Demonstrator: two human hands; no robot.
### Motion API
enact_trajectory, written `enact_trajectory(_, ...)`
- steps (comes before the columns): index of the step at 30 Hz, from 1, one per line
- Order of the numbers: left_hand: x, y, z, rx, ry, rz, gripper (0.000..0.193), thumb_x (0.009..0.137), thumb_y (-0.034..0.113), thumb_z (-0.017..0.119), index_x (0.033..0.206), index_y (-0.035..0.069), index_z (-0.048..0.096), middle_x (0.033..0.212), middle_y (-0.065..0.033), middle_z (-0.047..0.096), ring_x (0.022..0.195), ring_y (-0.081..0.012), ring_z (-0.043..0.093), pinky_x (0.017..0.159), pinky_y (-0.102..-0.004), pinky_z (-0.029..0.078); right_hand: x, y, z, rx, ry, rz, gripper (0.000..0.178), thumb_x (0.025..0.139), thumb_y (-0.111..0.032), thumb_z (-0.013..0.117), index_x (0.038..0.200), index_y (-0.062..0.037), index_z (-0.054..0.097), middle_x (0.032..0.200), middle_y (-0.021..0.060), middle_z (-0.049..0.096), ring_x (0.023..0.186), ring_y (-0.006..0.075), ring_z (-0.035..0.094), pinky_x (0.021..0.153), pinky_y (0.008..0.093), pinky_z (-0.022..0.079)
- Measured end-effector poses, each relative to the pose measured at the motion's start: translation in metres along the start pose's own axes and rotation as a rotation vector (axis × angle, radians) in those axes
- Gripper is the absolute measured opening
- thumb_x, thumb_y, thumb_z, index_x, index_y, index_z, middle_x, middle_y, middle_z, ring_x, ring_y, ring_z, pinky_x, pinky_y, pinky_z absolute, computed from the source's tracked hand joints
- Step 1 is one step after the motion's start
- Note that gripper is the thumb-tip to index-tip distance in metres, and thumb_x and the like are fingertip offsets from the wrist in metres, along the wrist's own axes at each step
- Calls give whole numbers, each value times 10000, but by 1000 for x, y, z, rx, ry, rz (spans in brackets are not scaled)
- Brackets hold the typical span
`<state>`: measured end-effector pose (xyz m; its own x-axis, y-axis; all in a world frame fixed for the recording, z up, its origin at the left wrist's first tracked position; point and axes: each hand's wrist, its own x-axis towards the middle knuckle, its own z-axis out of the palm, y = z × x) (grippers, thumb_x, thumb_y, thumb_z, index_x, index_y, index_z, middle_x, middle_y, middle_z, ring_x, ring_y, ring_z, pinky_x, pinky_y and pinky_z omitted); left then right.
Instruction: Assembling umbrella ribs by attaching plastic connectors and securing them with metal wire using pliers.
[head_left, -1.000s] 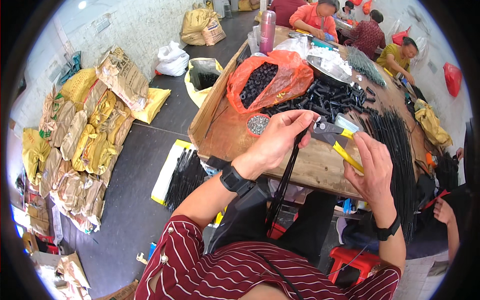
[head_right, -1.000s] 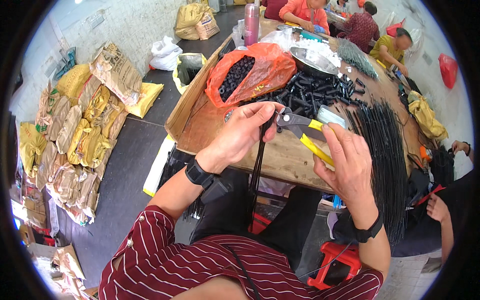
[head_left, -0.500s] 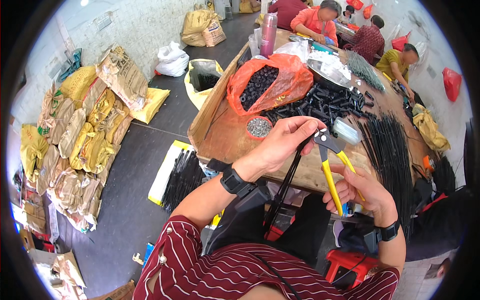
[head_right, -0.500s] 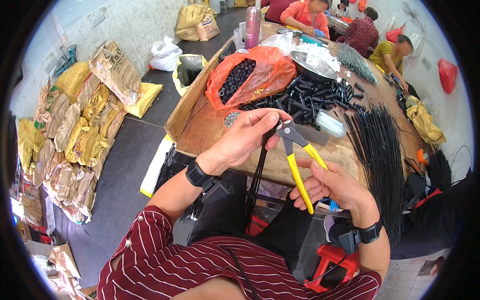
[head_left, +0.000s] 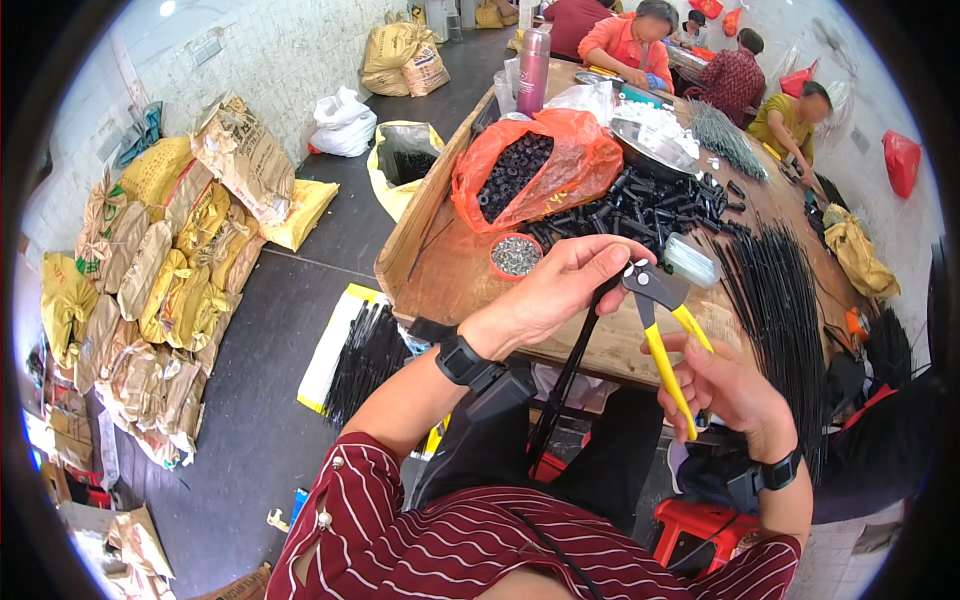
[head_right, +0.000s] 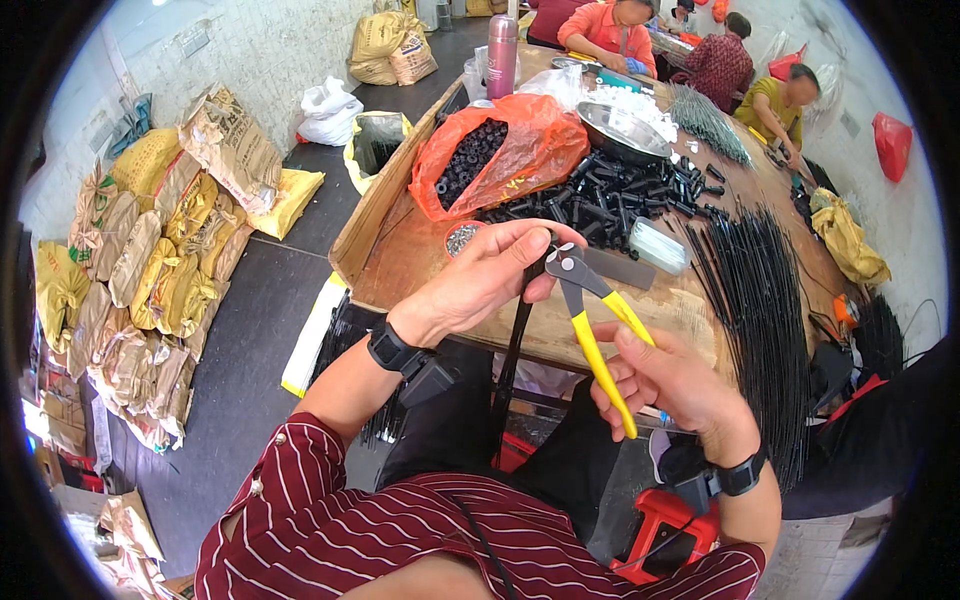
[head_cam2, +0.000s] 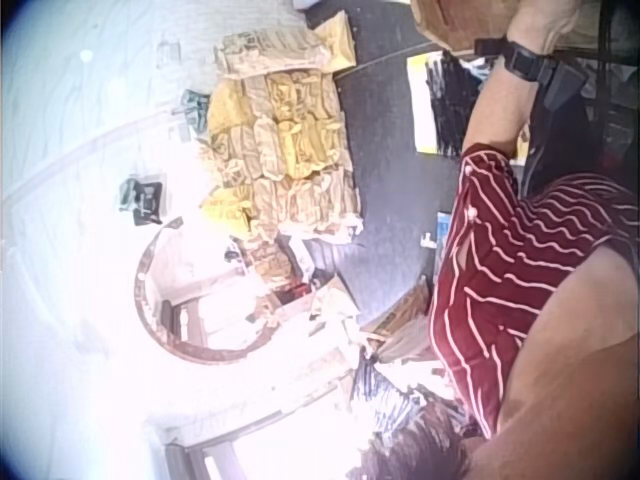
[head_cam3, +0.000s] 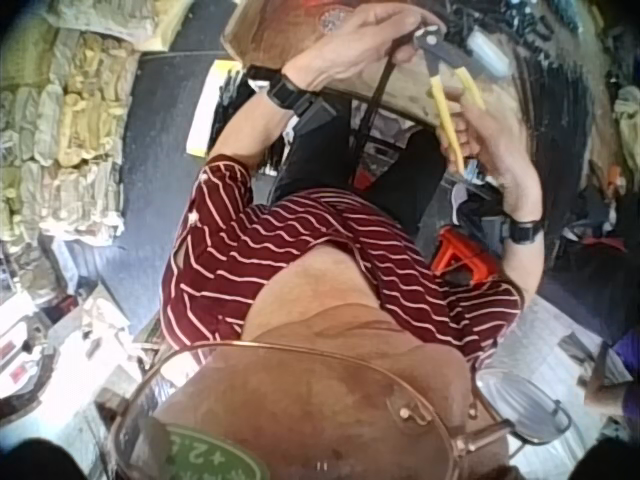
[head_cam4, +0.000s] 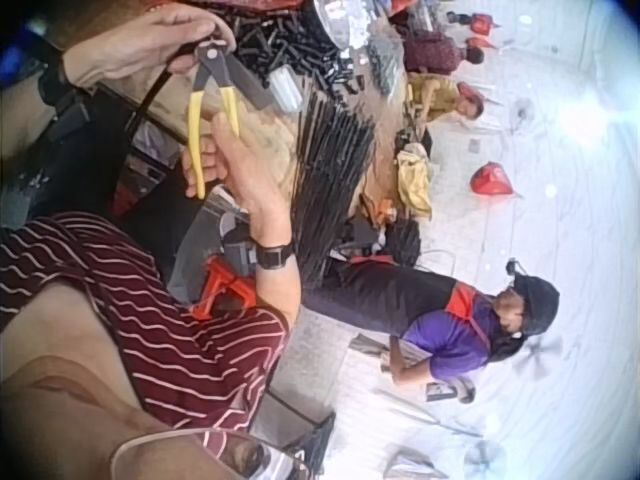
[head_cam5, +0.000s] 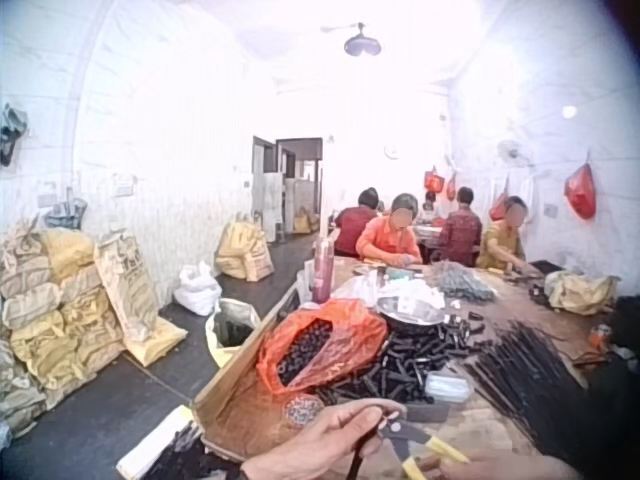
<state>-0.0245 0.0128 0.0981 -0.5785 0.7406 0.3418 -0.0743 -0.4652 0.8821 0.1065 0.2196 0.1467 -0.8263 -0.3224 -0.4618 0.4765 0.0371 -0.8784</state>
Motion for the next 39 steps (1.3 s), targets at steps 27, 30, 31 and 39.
enact_trajectory(27,-24,-7,-18,-61,333,150,349,983,341,468,1077,16,554,795,18,500,639,-60,410,593,-211,345,37,38,16,-464,629,-629,237,927,-155,563,1119,-17,576,795,22,568,715,66,516,633,227,443)
enact_trajectory(30,-40,8,-21,-94,470,164,317,992,310,459,1033,17,572,767,25,516,629,-47,429,560,-198,356,64,31,8,-432,620,-365,179,863,-155,627,960,-7,599,723,4,554,673,76,509,647,258,450)
enact_trajectory(31,-44,11,-22,-95,494,175,319,992,313,461,1035,17,572,771,26,516,631,-47,431,567,-204,356,77,31,3,-428,617,-353,179,863,-155,627,960,-7,599,723,4,554,673,76,509,647,258,450)
enact_trajectory(39,-62,8,-46,-41,541,197,338,997,311,443,1088,7,560,802,3,509,656,-80,442,616,-239,372,187,30,0,-874,708,-455,194,755,-164,662,892,-31,631,806,185,654,777,342,635,702,400,474)
